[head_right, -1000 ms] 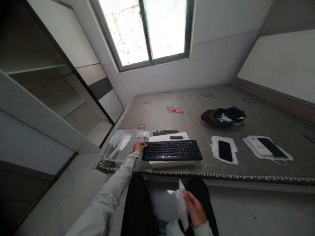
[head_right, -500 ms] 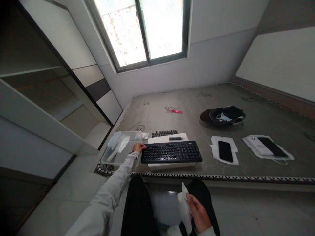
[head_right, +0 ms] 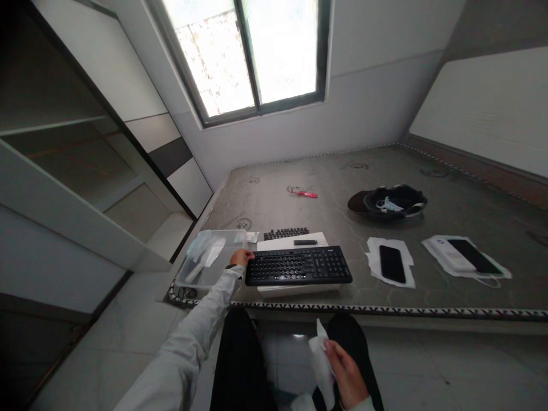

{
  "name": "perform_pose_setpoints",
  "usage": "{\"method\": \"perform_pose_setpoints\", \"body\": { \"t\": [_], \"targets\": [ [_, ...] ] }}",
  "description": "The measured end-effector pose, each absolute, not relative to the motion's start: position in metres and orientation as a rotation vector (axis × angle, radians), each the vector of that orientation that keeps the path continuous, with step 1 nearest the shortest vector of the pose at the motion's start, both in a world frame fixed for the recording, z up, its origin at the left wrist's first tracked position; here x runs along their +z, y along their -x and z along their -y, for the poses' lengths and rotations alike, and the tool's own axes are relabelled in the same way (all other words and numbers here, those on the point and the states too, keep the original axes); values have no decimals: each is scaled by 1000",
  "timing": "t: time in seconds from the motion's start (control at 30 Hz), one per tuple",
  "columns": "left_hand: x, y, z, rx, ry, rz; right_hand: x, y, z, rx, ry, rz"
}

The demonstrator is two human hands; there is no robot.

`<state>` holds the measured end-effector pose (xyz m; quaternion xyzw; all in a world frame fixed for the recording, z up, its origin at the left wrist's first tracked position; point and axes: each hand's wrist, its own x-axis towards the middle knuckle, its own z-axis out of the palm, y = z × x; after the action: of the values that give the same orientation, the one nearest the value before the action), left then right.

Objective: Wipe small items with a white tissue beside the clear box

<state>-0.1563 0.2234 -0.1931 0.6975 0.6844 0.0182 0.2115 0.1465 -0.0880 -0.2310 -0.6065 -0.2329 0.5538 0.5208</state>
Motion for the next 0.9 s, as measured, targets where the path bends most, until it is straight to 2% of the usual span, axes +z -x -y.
{"method": "perform_pose_setpoints", "body": {
  "t": [0.13, 0.47, 0.73, 0.9],
  "targets": [
    [-191, 156, -223, 9, -1990, -1904, -230, -146, 88, 1452, 1448, 485],
    [-188, 158, -204, -22, -2225, -1824, -232, -149, 89, 1462, 1472, 470],
    [-189, 160, -199, -104, -2386, -1739, -217, -132, 93, 1277, 1488, 444],
    [-189, 158, -198, -192, -2457, -1732, -223, -142, 91, 1419, 1448, 453]
  ]
}}
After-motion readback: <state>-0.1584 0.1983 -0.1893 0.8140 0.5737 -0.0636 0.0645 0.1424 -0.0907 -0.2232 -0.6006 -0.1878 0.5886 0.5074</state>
